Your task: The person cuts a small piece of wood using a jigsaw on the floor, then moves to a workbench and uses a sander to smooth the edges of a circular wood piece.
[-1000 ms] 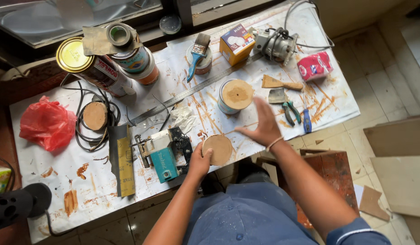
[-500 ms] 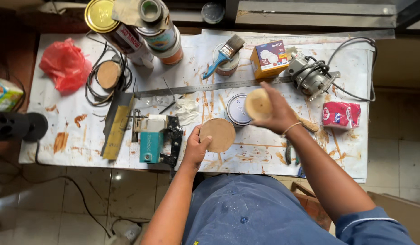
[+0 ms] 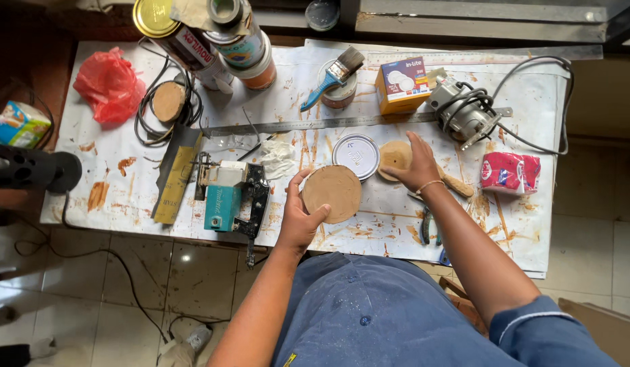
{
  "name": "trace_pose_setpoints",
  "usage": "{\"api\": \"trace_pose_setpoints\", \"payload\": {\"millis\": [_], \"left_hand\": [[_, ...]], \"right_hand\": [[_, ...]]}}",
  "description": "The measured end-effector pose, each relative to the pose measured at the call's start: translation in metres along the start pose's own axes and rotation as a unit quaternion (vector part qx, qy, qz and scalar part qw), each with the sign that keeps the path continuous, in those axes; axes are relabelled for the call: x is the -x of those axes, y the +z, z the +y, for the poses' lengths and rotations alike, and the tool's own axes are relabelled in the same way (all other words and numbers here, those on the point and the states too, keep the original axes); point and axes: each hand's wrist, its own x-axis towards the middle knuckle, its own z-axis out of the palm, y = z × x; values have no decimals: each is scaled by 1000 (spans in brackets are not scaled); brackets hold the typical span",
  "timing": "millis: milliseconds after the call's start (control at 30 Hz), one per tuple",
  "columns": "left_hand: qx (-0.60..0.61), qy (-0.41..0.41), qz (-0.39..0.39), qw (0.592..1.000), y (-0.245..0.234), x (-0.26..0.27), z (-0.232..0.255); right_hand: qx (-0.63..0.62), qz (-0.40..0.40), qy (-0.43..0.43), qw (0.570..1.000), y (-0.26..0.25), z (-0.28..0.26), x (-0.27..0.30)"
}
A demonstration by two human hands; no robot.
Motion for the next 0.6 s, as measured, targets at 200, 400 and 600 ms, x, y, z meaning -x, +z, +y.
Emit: {"api": "trace_pose_setpoints", "payload": {"millis": [200, 400, 600], "left_hand": [[-36, -1, -48, 998, 3, -4, 2], [-51, -32, -59, 996, 18, -1, 6], [-18, -27, -57, 998, 29, 0, 6]], "right_hand": [[-399, 25, -44, 916, -37, -85, 71], [-544, -150, -13, 825, -29, -112, 105], [-601, -17, 27, 799, -22, -105, 112]]}}
